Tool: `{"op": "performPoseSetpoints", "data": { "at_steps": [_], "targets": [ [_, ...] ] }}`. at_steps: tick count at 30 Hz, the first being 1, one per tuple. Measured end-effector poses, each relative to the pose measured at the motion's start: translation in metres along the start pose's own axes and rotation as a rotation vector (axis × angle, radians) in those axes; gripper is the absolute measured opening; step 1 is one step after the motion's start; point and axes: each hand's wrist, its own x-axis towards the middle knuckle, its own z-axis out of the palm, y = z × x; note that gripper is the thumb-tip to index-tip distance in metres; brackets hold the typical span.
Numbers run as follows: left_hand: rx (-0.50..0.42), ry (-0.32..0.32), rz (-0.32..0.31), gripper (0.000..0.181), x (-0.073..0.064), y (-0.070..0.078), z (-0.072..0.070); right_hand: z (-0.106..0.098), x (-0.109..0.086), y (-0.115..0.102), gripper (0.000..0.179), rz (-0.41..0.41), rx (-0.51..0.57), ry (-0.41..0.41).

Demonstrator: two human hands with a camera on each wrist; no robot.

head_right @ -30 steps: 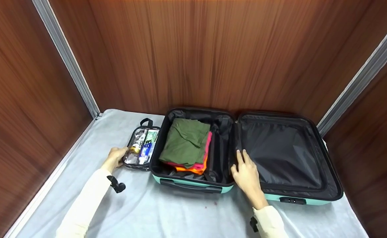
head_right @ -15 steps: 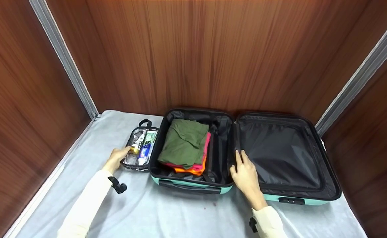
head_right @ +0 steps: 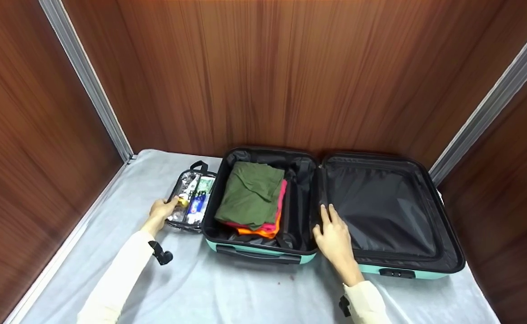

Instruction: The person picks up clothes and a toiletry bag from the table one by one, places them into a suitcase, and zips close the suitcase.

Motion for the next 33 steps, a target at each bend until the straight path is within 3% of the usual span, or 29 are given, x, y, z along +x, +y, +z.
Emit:
{"op": "performPoseSetpoints", "data": {
  "at_steps": [12,17,24,33],
  "targets": [
    [-0.197,0.007,0.068,0.036,0.006,0.0,0.002,-0.002,0.001,0.0,0.058,0.002,-0.001,0.005],
    [-0.324,0.063,0.115,0.034,0.008,-0.003,0.002,-0.001,0.001,0.0,0.058,-0.001,0.005,0.008],
    [-0.678,-0.018,0.11,0.029,0.006,0.001,0.005,0.0,0.002,0.002,0.059,0.01,0.008,0.0],
    [-0.704,-0.007,0.083,0.032,0.003,0.011,0.002,0.001,0.0,0.001,0.058,-0.004,0.004,0.023]
  ]
}}
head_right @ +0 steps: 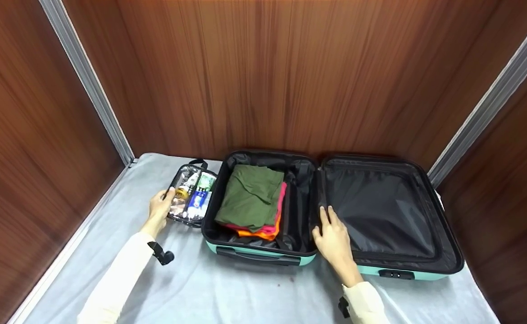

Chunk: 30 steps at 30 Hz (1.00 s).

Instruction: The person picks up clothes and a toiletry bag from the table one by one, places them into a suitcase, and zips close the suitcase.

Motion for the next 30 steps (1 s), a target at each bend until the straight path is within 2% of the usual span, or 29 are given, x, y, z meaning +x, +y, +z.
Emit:
{"op": "performPoseSetpoints", "data": {
  "at_steps": [6,10,15,20,22,27,30],
  "targets": [
    [-0.039,0.049,-0.018,0.033,0.001,0.007,-0.002,-0.001,-0.001,0.001,0.058,-0.002,-0.001,0.007],
    [-0.07,0.063,-0.002,0.033,0.002,0.015,-0.003,-0.001,0.0,0.001,0.058,0.012,0.002,-0.009],
    [-0.056,0.09,0.015,0.033,0.003,0.028,-0.007,-0.002,0.0,0.001,0.058,0.013,0.005,-0.022],
    [0.001,0.155,0.074,0.031,0.004,0.042,-0.008,-0.002,0.001,0.001,0.058,0.001,0.006,0.003],
    [-0.021,0.186,0.094,0.029,0.004,0.047,-0.006,-0.003,0.001,0.0,0.058,-0.004,0.006,0.009],
    [-0.102,0.197,0.069,0.031,0.001,0.057,0.001,-0.002,0.001,0.001,0.058,-0.004,0.005,0.005],
    [-0.119,0.189,0.042,0.032,-0.001,0.061,0.007,-0.001,0.0,0.0,0.058,0.006,0.005,-0.006]
  ]
}}
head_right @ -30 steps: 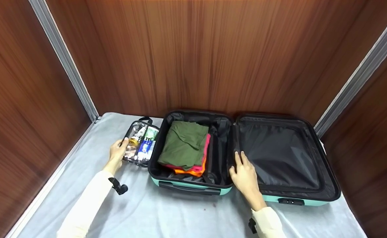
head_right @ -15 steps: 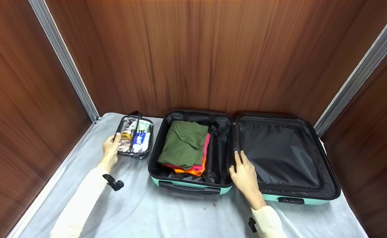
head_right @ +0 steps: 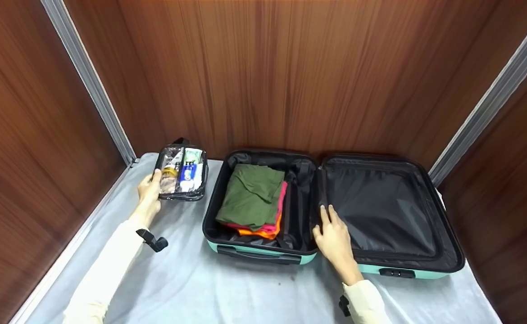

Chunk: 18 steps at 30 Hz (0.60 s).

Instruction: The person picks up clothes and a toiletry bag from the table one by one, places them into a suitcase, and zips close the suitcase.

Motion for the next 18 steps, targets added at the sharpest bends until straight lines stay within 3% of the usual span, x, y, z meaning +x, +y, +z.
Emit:
{"op": "performPoseSetpoints", "data": {
  "at_steps": [4,11,18],
  "targets": [
    [-0.032,-0.034,-0.004,0.029,-0.006,0.004,0.01,0.0,-0.001,0.0,0.058,0.011,0.0,-0.013],
    [0.036,-0.06,0.005,0.03,-0.018,0.006,0.029,0.0,-0.001,0.0,0.058,0.004,0.005,-0.005],
    [0.013,-0.106,0.012,0.028,-0.032,0.004,0.047,-0.001,-0.001,0.0,0.058,0.01,0.007,-0.015]
  ]
}}
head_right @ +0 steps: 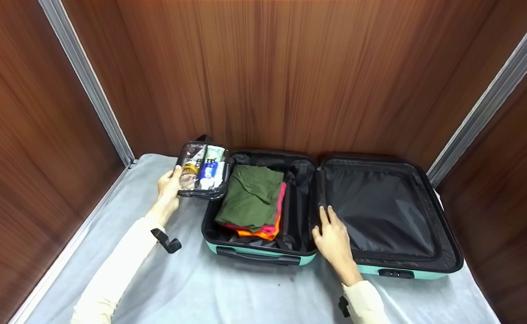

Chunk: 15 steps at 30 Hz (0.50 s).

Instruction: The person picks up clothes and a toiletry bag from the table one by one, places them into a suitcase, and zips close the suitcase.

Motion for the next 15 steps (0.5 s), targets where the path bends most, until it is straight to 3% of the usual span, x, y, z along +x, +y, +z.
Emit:
{"op": "performPoseSetpoints", "data": {
  "at_steps": [15],
  "targets": [
    [-0.187,-0.193,-0.027,0.03,-0.022,-0.015,0.044,-0.002,0.0,0.001,0.058,0.008,-0.007,-0.015]
  ]
}}
